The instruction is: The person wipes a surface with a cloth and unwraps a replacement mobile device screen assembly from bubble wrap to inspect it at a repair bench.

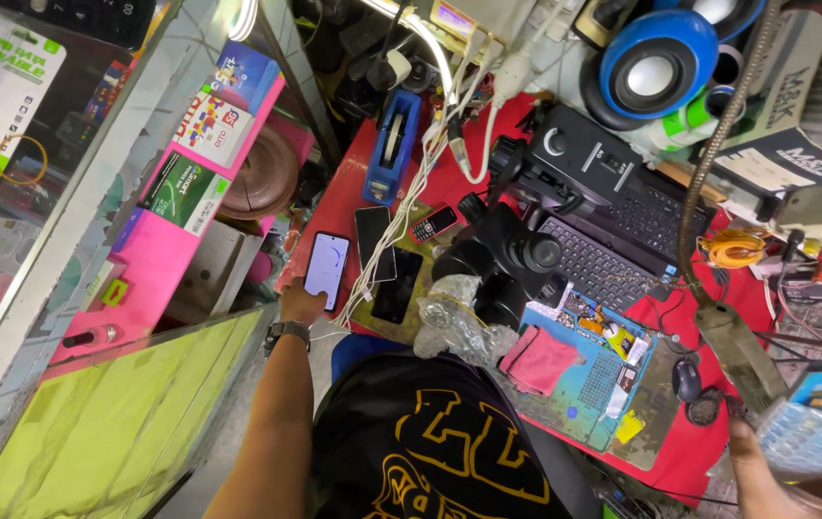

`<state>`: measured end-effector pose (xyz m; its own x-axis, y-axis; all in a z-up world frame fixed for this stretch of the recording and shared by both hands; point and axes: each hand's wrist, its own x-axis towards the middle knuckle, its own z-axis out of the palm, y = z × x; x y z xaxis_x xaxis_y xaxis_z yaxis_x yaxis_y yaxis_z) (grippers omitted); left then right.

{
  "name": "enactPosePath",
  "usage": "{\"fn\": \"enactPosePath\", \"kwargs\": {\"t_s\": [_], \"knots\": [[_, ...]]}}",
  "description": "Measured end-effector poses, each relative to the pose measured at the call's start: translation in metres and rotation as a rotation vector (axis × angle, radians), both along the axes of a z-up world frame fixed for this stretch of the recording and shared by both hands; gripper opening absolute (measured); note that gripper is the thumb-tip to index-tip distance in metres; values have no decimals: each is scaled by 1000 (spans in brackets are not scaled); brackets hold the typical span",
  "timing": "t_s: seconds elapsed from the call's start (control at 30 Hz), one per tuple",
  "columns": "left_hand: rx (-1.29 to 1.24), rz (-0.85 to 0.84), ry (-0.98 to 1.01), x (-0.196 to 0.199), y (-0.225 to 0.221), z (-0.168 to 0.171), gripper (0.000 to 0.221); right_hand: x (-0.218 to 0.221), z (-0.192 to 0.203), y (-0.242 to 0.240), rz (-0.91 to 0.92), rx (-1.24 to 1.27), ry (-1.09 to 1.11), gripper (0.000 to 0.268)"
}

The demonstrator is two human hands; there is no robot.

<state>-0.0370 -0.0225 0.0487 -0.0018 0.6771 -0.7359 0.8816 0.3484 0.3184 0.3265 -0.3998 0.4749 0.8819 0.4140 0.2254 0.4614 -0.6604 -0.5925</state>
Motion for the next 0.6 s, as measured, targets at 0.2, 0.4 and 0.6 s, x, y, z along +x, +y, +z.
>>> {"fn": "enactPosePath", "kwargs": {"t_s": [0.2, 0.4, 0.6], "knots": [[-109, -14, 161, 7, -7, 25, 89, -8, 14, 11, -17, -4, 3, 68], [-104, 101, 199, 16, -27, 27, 111, -17, 33, 26, 23, 25, -11, 76], [-24, 58, 211, 20, -33, 20, 107, -5, 11, 7, 129, 200, -121, 86]]}}
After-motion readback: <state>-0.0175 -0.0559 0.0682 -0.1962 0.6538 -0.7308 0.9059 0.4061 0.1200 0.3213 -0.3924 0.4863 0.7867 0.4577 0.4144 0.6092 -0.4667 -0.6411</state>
